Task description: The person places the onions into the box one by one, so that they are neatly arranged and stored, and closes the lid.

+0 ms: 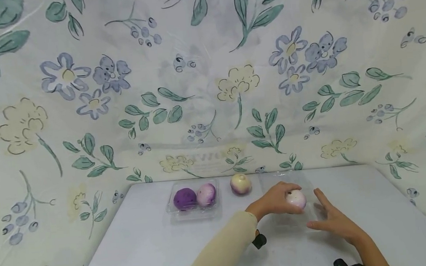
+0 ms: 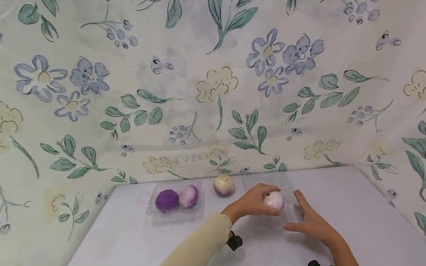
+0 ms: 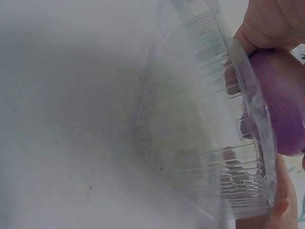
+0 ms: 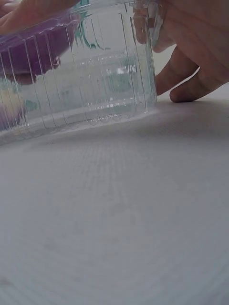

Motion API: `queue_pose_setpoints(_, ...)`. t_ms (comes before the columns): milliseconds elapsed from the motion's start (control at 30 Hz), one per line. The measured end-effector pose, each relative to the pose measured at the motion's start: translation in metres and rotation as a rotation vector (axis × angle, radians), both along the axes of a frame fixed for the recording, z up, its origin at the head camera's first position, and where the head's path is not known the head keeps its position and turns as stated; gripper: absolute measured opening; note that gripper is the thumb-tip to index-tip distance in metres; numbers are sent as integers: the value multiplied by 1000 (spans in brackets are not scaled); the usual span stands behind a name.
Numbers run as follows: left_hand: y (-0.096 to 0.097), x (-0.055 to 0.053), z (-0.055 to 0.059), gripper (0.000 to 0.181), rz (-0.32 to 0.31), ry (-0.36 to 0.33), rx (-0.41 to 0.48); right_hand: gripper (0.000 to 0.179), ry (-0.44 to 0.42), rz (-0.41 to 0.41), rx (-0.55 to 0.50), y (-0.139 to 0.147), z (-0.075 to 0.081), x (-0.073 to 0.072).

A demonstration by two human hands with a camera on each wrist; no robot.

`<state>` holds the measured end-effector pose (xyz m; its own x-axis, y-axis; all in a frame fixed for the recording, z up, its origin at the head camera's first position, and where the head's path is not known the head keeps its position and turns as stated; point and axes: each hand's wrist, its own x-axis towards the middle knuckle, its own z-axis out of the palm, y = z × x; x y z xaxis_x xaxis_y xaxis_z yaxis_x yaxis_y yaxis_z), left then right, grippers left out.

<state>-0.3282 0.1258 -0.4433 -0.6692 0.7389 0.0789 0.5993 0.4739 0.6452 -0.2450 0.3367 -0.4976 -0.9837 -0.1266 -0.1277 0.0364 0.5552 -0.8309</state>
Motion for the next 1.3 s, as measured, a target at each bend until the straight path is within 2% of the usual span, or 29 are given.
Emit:
queue_pose_setpoints(200, 6, 1, -3, 67, 31, -39, 22, 121, 7, -2, -25, 0, -1, 0)
queue_pose_setpoints(400, 24, 3, -9, 69, 56, -73, -29, 121, 42, -8, -10, 6, 4, 3)
queue_pose_setpoints(533, 31, 6, -12, 66, 86, -77, -56, 120, 34, -12, 3, 7, 3, 1)
queue_pose_setpoints(633, 33, 8, -13, 64, 107, -74, -69, 120, 25, -11, 0, 6, 2, -1)
queue_pose_setpoints(800, 36, 8, -16, 65, 92, -65, -85, 119, 16, -13, -9, 3, 0, -2)
queue_pose_setpoints(933, 37, 7, -18, 66, 107, -72, -90, 120, 13, -19, -7, 1, 1, -4)
queue_pose_setpoints(1100, 40, 7, -22, 67, 140, -99, -78, 121, 0, -29, -7, 0, 2, -3)
queue_pose_setpoints(1300, 44, 11, -22, 66, 168, -133, -75, 121, 0, -25, -15, 1, 3, 0)
